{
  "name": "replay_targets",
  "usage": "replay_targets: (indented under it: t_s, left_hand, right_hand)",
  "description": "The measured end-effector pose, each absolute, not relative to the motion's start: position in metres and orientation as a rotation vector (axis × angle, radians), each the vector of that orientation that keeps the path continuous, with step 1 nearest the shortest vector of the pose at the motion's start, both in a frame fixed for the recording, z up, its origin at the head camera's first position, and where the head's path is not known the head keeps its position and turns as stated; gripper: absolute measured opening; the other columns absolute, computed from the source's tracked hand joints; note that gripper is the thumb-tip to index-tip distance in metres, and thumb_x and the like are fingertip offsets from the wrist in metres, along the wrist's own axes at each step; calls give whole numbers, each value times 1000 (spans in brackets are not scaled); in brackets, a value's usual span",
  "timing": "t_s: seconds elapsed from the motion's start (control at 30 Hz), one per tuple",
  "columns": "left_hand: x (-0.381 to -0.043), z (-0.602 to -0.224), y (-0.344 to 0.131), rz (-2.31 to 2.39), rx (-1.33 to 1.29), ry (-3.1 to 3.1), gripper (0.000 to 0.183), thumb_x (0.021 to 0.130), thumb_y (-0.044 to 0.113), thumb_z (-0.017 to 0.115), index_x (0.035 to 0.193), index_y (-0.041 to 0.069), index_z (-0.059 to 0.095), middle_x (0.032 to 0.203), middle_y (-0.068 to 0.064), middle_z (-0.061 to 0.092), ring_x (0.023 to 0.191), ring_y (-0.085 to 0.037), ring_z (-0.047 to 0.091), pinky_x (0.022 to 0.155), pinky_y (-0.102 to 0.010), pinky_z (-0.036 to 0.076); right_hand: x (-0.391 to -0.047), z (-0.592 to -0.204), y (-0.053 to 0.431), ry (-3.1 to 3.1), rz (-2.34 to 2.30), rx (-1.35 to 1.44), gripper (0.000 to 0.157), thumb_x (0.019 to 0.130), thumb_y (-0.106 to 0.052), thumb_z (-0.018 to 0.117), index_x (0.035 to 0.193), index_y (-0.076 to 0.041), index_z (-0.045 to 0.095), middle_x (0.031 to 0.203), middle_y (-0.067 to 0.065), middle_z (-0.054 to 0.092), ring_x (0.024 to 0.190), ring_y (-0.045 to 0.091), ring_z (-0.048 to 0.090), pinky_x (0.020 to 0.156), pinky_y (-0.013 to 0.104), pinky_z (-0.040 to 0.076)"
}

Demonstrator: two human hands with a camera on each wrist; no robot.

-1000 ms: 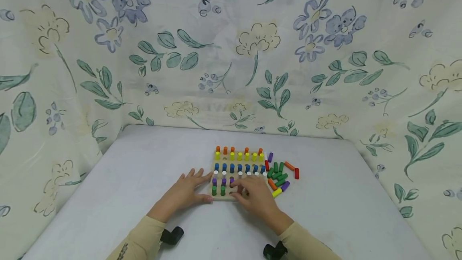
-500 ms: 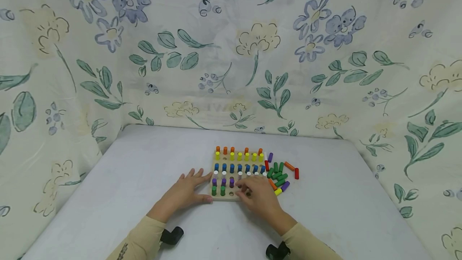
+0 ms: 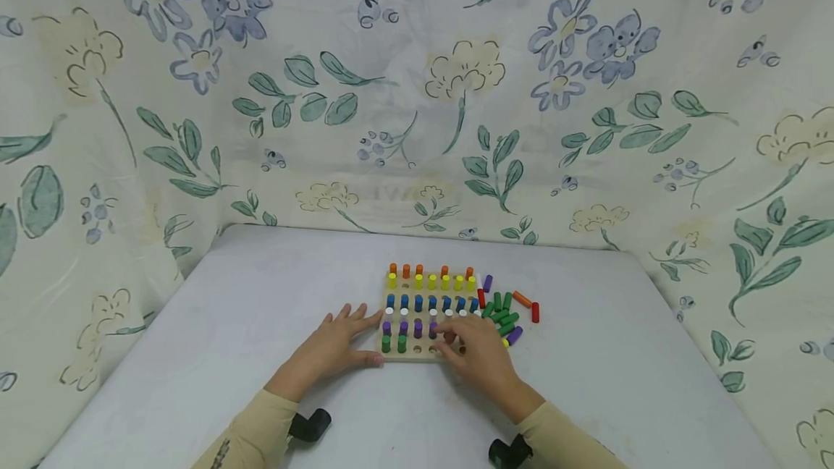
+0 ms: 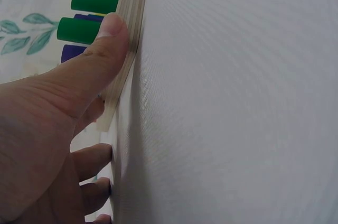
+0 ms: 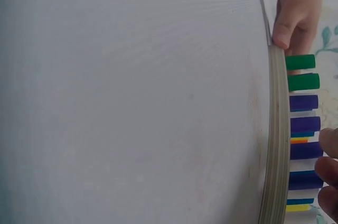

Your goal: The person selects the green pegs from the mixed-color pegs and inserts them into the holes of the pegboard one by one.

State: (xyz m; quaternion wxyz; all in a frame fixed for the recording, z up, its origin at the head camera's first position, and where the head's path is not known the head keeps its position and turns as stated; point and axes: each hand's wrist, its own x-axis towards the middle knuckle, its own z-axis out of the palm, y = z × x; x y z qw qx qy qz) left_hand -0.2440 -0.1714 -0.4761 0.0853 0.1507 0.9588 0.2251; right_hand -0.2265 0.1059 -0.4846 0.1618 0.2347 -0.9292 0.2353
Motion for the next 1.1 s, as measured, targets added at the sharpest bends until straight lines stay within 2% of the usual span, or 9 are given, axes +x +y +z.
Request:
replay_targets:
  t_s: [0.27,0.53,0.77,1.1]
  left_hand:
    - [-243,-474,-171,675,458,2856,86,80,54,81,152,19,50,159,-22,37,150,-48,21,122,-63,13]
    - [-241,-470,-170,688,453,2851,86,80,54,81,152,18,50,159,-22,37,150,-48,21,122,-63,13]
    - [-243,-474,-172,684,453,2855,87,79,55,81,152,19,51,159,-21,37,150,-48,21,122,-63,13]
    - [-243,-473,-171,685,449,2850,86,79,53,81,152,18,50,159,-21,37,150,-48,21,122,-63,13]
  right_hand:
    - [-227,-485,111,-2669,622,645,20,90,-30,80,107,-22,74,88,-14,68,82,4,55,76,30,46]
    - [-227,-484,117,-2706,583,591,22,89,-32,81,108,-24,74,80,-15,60,81,7,51,80,34,47]
    - [-226,-483,123,-2712,627,576,22,90,-31,80,109,-24,75,82,-16,60,80,6,49,81,35,48]
    - [-227,-486,128,-2684,577,520,20,88,-28,81,106,-24,74,79,-17,59,77,4,50,76,30,45]
